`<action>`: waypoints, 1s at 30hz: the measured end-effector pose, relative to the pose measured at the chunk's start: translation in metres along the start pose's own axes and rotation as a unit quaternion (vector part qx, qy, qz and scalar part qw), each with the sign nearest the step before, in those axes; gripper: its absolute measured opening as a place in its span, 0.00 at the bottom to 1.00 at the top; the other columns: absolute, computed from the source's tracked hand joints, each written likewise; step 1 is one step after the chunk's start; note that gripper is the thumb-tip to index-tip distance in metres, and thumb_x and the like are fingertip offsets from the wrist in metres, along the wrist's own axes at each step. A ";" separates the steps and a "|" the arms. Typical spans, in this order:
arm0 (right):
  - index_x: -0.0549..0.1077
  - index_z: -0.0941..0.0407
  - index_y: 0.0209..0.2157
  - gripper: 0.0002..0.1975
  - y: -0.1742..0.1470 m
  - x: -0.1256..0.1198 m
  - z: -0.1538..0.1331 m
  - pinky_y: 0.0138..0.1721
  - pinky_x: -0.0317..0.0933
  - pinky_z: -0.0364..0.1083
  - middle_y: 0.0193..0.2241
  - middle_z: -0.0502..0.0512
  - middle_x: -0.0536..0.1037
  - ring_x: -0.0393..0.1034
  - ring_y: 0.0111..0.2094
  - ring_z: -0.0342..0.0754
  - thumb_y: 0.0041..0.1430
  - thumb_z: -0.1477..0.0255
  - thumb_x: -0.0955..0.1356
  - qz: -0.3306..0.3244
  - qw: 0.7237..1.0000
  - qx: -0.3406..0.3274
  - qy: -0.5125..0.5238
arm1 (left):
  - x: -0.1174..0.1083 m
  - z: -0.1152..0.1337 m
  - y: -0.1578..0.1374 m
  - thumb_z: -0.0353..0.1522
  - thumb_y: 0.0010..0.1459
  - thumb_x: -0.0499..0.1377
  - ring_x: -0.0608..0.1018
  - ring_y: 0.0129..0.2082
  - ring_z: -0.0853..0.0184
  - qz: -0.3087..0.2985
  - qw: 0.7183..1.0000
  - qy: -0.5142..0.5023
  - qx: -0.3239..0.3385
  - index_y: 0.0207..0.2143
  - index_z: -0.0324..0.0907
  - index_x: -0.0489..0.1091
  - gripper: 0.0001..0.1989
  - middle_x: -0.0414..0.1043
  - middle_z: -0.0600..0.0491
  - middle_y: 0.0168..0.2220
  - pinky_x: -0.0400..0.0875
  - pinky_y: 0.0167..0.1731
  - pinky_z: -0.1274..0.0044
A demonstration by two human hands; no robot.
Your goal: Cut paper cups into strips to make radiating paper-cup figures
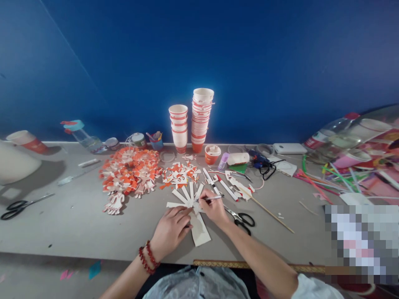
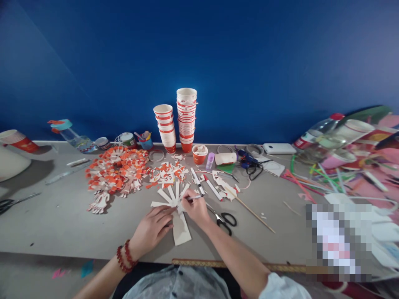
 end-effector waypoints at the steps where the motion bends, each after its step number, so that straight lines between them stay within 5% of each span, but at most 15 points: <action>1: 0.64 0.54 0.25 0.06 0.000 0.000 0.000 0.24 0.53 0.40 0.20 0.45 0.64 0.59 0.22 0.42 0.54 0.77 0.62 0.000 1.000 0.000 -0.001 | 0.000 0.000 0.000 0.33 0.65 0.52 0.70 0.54 0.58 -0.001 1.000 0.000 0.001 0.41 0.42 0.69 0.08 0.71 0.47 0.54 0.68 0.50 0.65; 30: 0.64 0.54 0.25 0.06 0.000 0.002 0.000 0.25 0.55 0.40 0.20 0.45 0.64 0.61 0.22 0.43 0.54 0.77 0.62 -0.012 1.000 0.003 -0.005 | -0.003 0.002 0.000 0.33 0.64 0.53 0.71 0.53 0.58 0.012 1.000 -0.004 0.003 0.40 0.43 0.70 0.08 0.73 0.47 0.53 0.69 0.50 0.65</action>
Point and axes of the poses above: each hand's wrist, its own y-axis towards the middle knuckle, its own x-axis out of the palm, z = x × y, the point moved 7 cm from there along y, towards the middle knuckle
